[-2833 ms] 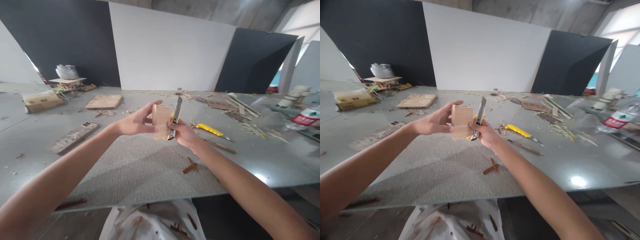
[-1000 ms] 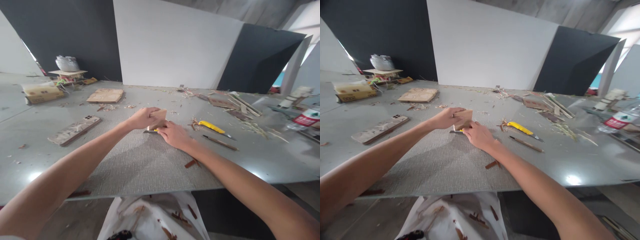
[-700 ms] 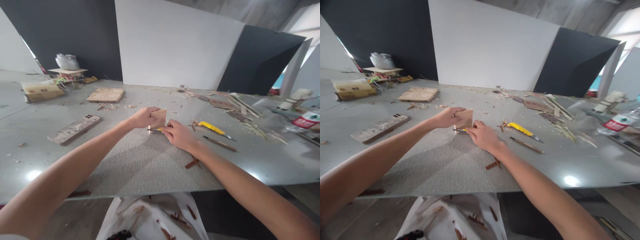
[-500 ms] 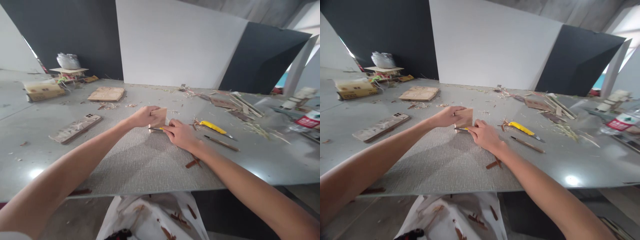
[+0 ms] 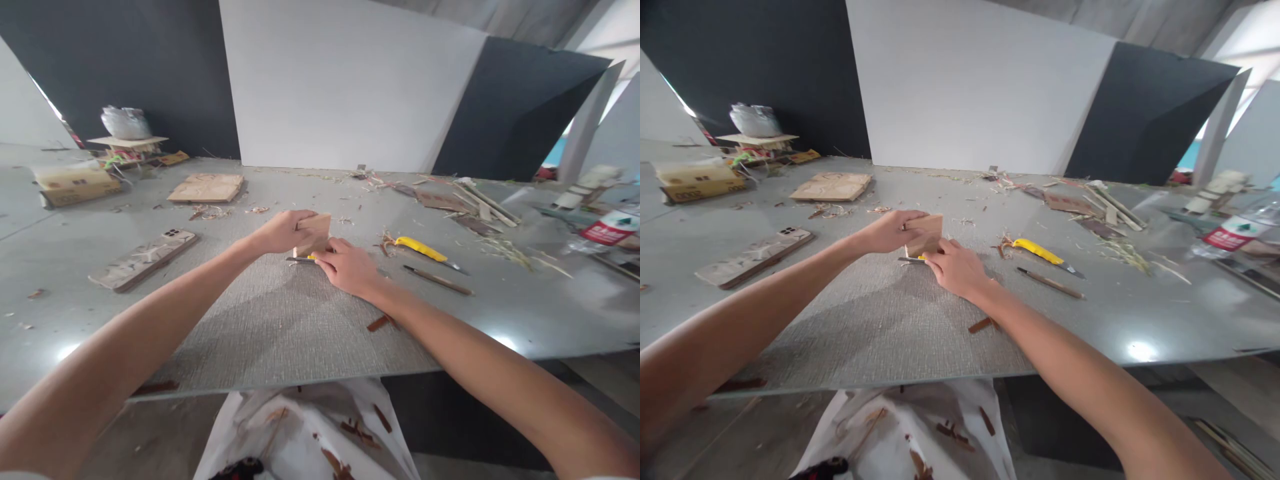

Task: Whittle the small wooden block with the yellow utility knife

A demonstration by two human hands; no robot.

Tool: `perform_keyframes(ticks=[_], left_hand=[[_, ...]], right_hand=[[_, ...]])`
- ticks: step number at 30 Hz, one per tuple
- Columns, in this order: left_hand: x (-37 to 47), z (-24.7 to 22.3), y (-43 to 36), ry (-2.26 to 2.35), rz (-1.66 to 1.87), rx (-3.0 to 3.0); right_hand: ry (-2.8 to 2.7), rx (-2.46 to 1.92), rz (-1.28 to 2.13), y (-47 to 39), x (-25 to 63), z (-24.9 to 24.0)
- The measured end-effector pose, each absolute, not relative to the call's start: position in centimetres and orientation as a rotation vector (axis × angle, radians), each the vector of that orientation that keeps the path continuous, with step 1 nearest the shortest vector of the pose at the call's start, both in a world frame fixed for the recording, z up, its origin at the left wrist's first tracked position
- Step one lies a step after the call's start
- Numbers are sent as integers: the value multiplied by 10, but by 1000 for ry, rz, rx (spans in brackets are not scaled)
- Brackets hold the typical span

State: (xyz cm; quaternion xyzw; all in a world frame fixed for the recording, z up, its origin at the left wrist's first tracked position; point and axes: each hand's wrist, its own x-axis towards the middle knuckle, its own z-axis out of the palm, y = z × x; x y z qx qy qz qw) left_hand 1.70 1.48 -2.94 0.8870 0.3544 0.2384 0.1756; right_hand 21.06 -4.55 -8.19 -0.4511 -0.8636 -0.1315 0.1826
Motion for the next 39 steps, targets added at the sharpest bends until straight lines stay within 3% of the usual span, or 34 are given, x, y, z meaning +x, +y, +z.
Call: perform_keyframes(ticks=[39], left_hand=[[17,-23,12,1059,584,2470]], right_hand=[[-2478,-1341,-357,-43,212,-79]])
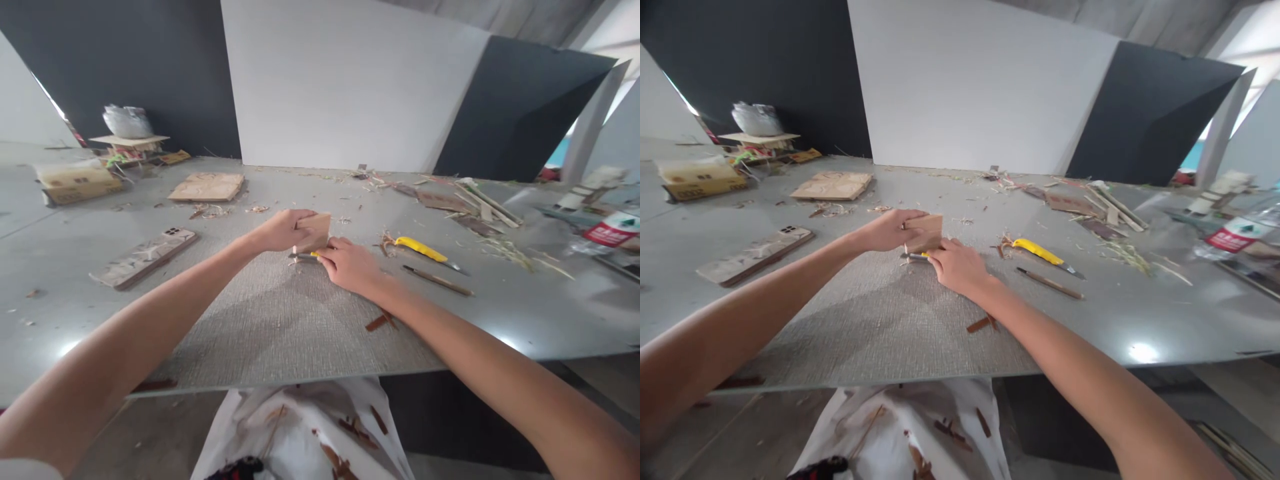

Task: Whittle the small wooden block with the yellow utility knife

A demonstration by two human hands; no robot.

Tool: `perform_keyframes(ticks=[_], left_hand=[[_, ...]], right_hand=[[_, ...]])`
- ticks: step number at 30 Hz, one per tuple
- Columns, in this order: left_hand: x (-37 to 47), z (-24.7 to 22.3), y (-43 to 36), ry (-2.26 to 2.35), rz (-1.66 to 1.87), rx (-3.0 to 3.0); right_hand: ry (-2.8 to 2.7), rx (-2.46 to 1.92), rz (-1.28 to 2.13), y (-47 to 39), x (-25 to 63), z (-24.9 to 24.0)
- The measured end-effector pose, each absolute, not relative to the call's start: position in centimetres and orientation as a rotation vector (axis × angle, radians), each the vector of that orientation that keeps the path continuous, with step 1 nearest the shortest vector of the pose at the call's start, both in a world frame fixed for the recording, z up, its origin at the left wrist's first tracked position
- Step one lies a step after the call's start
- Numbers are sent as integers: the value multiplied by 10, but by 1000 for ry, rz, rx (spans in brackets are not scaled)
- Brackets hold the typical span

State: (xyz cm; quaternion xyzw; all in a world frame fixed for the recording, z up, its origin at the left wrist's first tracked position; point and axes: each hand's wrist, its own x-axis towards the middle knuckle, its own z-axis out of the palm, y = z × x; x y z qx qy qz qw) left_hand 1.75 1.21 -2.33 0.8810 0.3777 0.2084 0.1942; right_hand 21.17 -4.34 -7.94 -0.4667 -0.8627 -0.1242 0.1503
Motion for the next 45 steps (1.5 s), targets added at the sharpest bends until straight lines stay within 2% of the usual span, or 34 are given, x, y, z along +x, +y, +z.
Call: perform_keyframes(ticks=[39,45], left_hand=[[19,-24,13,1158,577,2607],[3,-19,28,1341,592,2511]], right_hand=[[-2481,-1349,-467,-39,209,-83],[-2524,-1246,-340,-37,214,-78]])
